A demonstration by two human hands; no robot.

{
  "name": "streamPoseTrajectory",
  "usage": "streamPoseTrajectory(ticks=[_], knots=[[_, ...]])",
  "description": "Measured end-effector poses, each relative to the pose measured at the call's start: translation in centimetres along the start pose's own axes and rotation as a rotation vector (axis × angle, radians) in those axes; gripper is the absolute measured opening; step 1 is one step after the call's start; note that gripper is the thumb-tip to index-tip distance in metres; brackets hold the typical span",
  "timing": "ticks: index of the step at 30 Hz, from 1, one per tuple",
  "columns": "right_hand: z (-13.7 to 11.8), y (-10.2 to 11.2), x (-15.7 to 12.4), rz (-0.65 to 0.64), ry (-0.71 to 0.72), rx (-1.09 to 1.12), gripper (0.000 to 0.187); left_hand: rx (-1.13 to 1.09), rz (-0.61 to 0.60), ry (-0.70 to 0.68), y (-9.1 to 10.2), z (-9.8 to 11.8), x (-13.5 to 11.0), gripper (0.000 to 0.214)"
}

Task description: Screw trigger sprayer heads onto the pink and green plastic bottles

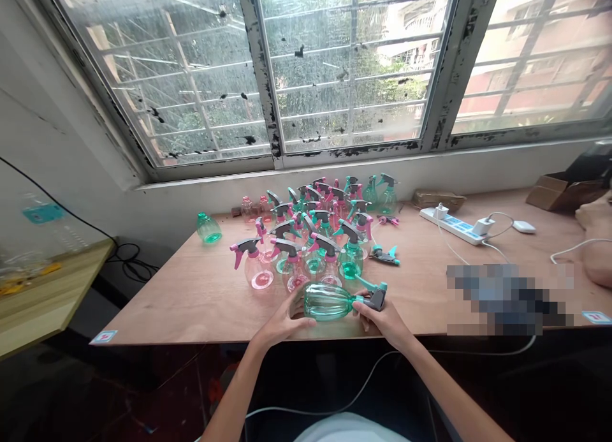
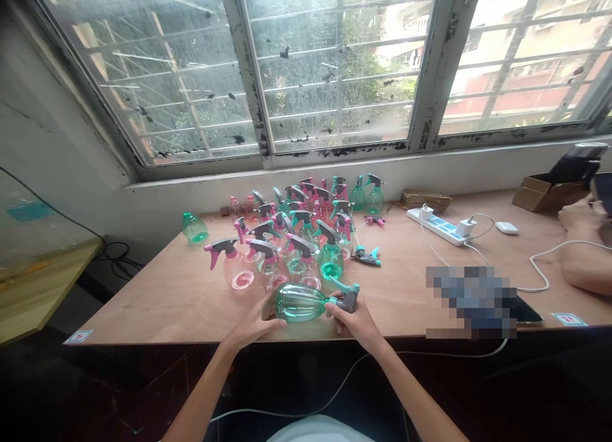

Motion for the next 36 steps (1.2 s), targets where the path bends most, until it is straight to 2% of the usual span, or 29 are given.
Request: streamPoseTrajectory(ticks=[7,18,30,36], knots=[[0.1,0.1,0.1,-0.002,0.013,-0.025,0.037,0.004,-0.038,-0.019,-0.2,0.3,-0.1,0.101],[0.1,0.1,0.1,-0.007,0.013,-0.04,0.037,0.033,-0.018,-0.025,0.0,-0.6,0.2,0.096],[0.5,0.1,0.1,-0.019,0.005,-0.027,0.036,0.034,-0.042,-0.052,-0.5,0.7,-0.1,0.097],[0.5,0.1,0.1,-0.029,0.008,-0.014,0.035,0.035,-0.035,-0.042,-0.1,0.0,0.0,0.105]])
Point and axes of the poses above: each hand's wrist, its own x-axis towards the middle knuckle, its own y-axis out of the back of the hand, z = x × y, the point moved 5 cm from there along x, towards the middle knuckle, and after that the axes turned 1 degree about -x, right-handed, at the moved point
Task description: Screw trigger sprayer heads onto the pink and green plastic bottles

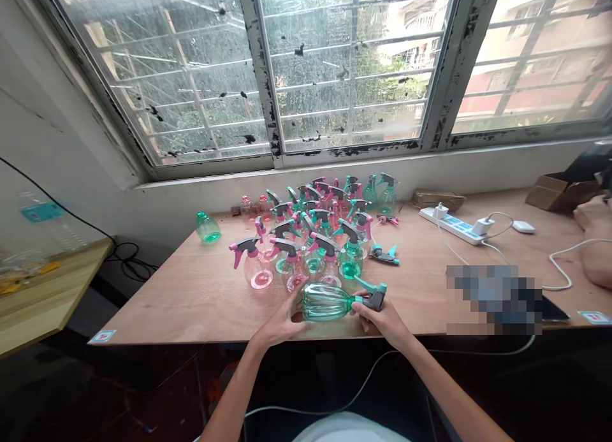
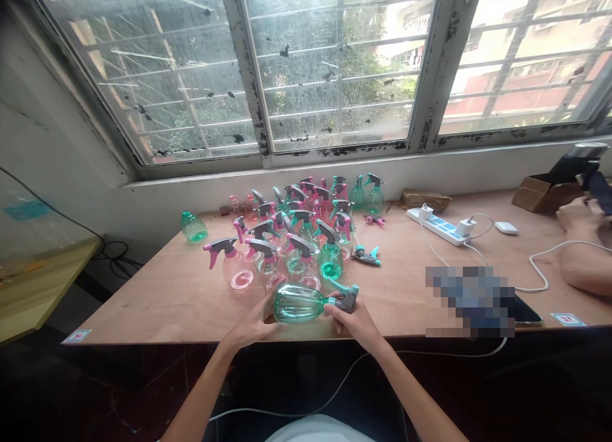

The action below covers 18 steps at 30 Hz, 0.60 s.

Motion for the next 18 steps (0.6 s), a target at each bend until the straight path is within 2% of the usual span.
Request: streamPoseTrajectory(ticks=[2,7,10,18], knots=[[-0.04,-0.04,-0.03,-0.007,-0.002,0.007,0.035,0.0,0.005,0.01,0.16,-0.28,0.06,0.105],[-0.07,-0.12,-0.11,-0.021,-0.006,0.029,0.034,0.002,0.014,0.032,0.24,-0.36,0.11,0.084],[-0.02,-0.13,-0.11,-0.026,-0.007,0.039,0.032,0.007,0.011,0.039,0.16,-0.14,0.03,0.081],[0.15,0.0,0.02,-0.003,-0.015,0.08,0.033,0.007,-0.012,0.016,-0.13,0.41,-0.21,0.103]])
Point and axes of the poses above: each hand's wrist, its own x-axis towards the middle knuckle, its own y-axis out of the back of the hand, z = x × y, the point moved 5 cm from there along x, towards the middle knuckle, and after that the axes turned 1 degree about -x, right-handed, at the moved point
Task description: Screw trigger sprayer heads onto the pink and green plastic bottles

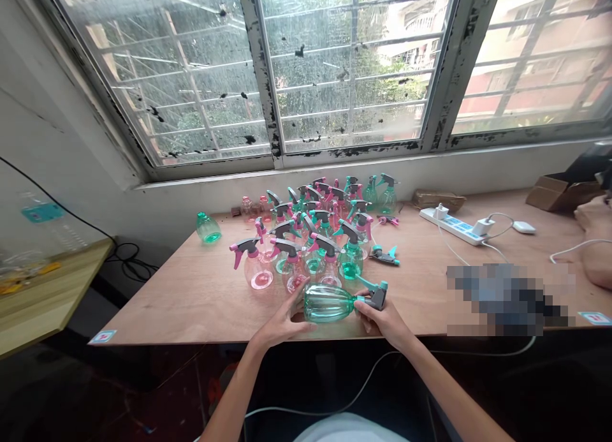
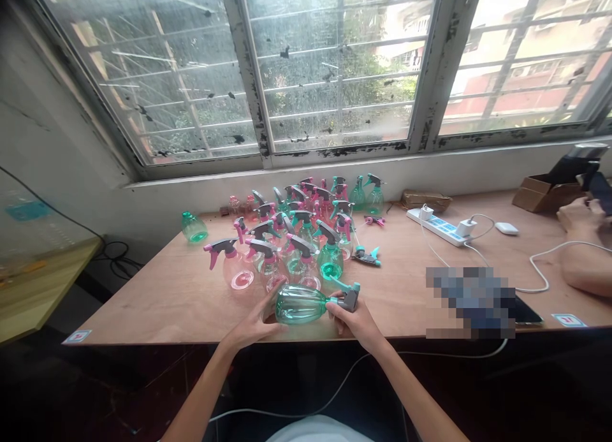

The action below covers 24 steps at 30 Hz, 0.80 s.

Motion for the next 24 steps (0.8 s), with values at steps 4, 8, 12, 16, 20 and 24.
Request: streamPoseTrajectory(ticks=[4,8,12,16,20,24], knots=[[0.0,0.0,0.0,0.001,-0.002,0.007,0.034,0.002,-0.001,-0.001,0.0,0.2,-0.1,0.101],[0.0,0.0,0.0,0.001,0.002,0.004,0.033,-0.006,0.001,-0.004,0.1,0.0,0.0,0.1],[0.1,0.1,0.1,0.002,0.003,0.0,0.032,-0.016,0.013,0.005,0.3,-0.6,0.2,0.099],[0.2,0.1,0.1,-0.001,0.004,-0.002,0.031,-0.016,0.018,0.029,0.4,-1.0,0.3,0.084],[0.2,0.2,0.1,0.0,0.004,0.003,0.031,-0.011,0.018,0.018,0.3,-0.6,0.2,0.089],[0.2,0.2,0.2,0.007,0.001,0.011,0.032,-0.006,0.005,0.006,0.1,0.0,0.0,0.099]])
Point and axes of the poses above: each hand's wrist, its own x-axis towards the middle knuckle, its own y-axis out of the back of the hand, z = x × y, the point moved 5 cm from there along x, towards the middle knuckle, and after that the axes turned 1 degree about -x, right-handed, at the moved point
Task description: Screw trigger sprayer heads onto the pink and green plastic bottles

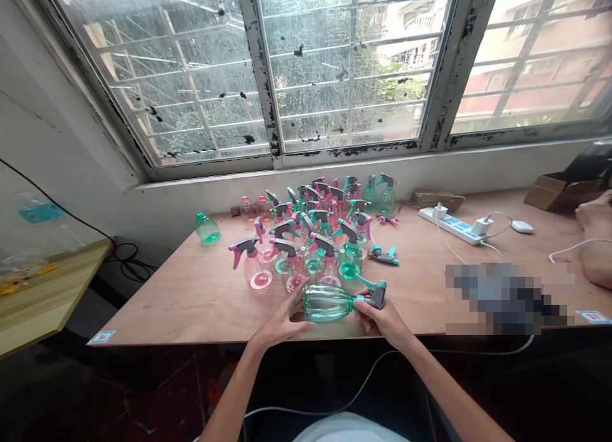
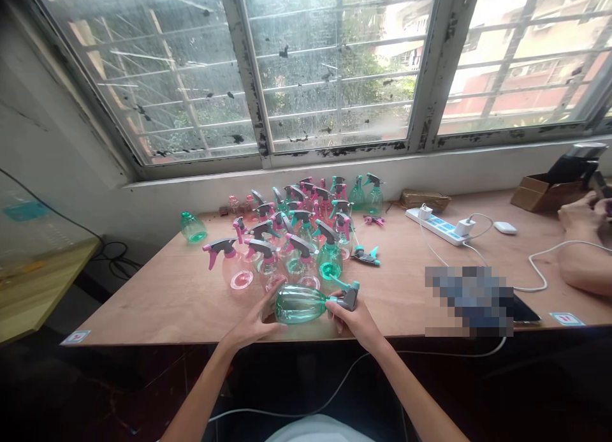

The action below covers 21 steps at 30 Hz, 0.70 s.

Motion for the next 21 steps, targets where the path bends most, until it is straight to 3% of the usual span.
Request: streamPoseTrajectory(ticks=[8,14,21], knots=[[0.0,-0.02,-0.02,0.006,-0.003,-0.003,0.032,-0.005,0.002,0.02,0.06,-0.43,0.07,0.101],[-0.07,0.02,-0.09,0.005,-0.008,-0.001,0.033,-0.006,0.011,0.034,0.24,-0.66,0.12,0.082],[-0.05,0.09,0.02,0.025,-0.009,0.01,0.035,-0.004,-0.009,-0.004,-0.16,0.17,0.07,0.099]])
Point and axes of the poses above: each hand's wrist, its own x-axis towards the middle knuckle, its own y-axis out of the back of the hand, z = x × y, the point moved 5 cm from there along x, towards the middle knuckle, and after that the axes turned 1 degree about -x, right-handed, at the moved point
